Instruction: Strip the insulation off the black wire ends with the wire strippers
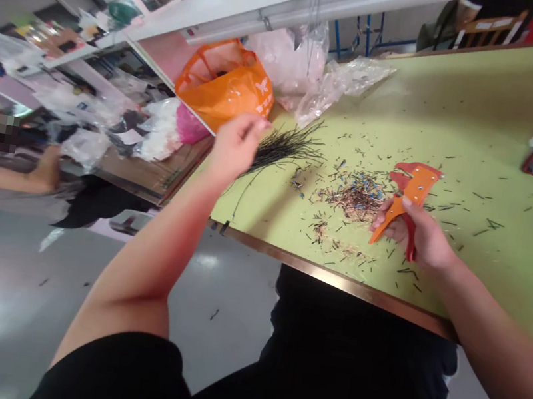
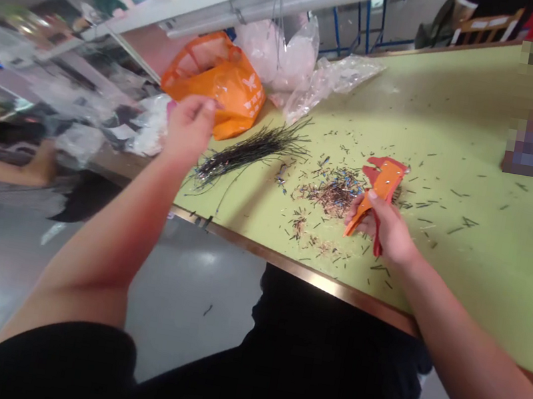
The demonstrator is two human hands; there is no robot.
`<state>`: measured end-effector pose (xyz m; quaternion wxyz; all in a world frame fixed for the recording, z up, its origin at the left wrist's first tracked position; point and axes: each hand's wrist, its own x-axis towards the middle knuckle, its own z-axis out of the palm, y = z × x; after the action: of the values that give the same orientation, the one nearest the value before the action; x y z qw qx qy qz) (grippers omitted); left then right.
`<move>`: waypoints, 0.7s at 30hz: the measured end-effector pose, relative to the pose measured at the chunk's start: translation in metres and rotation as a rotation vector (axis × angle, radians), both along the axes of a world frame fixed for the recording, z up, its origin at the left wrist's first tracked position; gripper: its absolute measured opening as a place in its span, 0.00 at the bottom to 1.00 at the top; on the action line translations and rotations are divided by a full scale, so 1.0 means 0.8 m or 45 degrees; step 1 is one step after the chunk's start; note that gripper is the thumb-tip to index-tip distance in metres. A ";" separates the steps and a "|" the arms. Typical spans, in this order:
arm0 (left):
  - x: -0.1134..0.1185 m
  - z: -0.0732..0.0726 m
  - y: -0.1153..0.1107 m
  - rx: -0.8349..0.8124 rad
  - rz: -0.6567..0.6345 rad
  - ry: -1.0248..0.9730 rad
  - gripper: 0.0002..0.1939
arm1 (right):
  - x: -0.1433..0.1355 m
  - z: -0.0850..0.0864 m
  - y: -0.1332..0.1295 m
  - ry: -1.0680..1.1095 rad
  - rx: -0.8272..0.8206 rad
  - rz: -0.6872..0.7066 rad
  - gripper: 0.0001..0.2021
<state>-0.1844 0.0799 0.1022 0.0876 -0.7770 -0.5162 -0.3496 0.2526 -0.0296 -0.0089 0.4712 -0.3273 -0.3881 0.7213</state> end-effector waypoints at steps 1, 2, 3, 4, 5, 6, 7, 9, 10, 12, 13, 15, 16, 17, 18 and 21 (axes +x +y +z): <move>0.034 -0.009 -0.017 -0.031 -0.021 0.003 0.34 | 0.002 0.006 -0.002 0.009 0.007 0.073 0.22; 0.068 -0.018 -0.035 -0.093 -0.085 0.054 0.30 | 0.004 0.012 -0.004 0.030 0.011 0.145 0.23; 0.101 -0.027 -0.051 -0.121 -0.175 0.130 0.27 | 0.006 0.017 -0.005 0.059 0.013 0.213 0.23; 0.131 -0.035 -0.066 -0.123 -0.243 0.194 0.24 | 0.009 0.020 -0.005 0.089 0.011 0.273 0.23; 0.157 -0.043 -0.077 -0.103 -0.282 0.235 0.21 | 0.012 0.023 -0.005 0.114 0.008 0.325 0.23; 0.179 -0.051 -0.083 -0.063 -0.306 0.249 0.19 | 0.015 0.023 -0.004 0.131 0.001 0.368 0.24; 0.198 -0.059 -0.085 -0.020 -0.330 0.252 0.18 | 0.018 0.023 -0.003 0.143 -0.008 0.404 0.24; 0.224 -0.077 -0.080 0.057 -0.351 0.246 0.18 | 0.024 0.020 0.000 0.172 -0.022 0.448 0.25; 0.234 -0.086 -0.073 0.087 -0.355 0.244 0.19 | 0.026 0.018 0.001 0.191 -0.025 0.462 0.26; 0.248 -0.106 -0.059 0.132 -0.365 0.233 0.21 | 0.030 0.016 0.004 0.230 -0.026 0.474 0.26; 0.253 -0.115 -0.052 0.151 -0.377 0.213 0.22 | 0.032 0.015 0.005 0.246 -0.028 0.473 0.25; 0.259 -0.132 -0.043 0.188 -0.405 0.139 0.22 | 0.034 0.015 0.006 0.259 -0.039 0.465 0.25; 0.261 -0.138 -0.040 0.204 -0.411 0.096 0.22 | 0.035 0.015 0.007 0.251 -0.047 0.466 0.25; 0.261 -0.144 -0.039 0.216 -0.413 0.055 0.21 | 0.035 0.016 0.007 0.236 -0.057 0.469 0.25; 0.261 -0.148 -0.039 0.221 -0.415 0.025 0.21 | 0.035 0.016 0.007 0.219 -0.069 0.474 0.26; 0.254 -0.154 -0.040 0.186 -0.410 0.008 0.22 | 0.034 0.018 0.005 0.178 -0.114 0.474 0.26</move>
<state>0.0190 0.0481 -0.0211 0.0882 -0.8422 -0.3580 -0.3933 0.2795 -0.0255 0.0055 0.3405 -0.2195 -0.3758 0.8335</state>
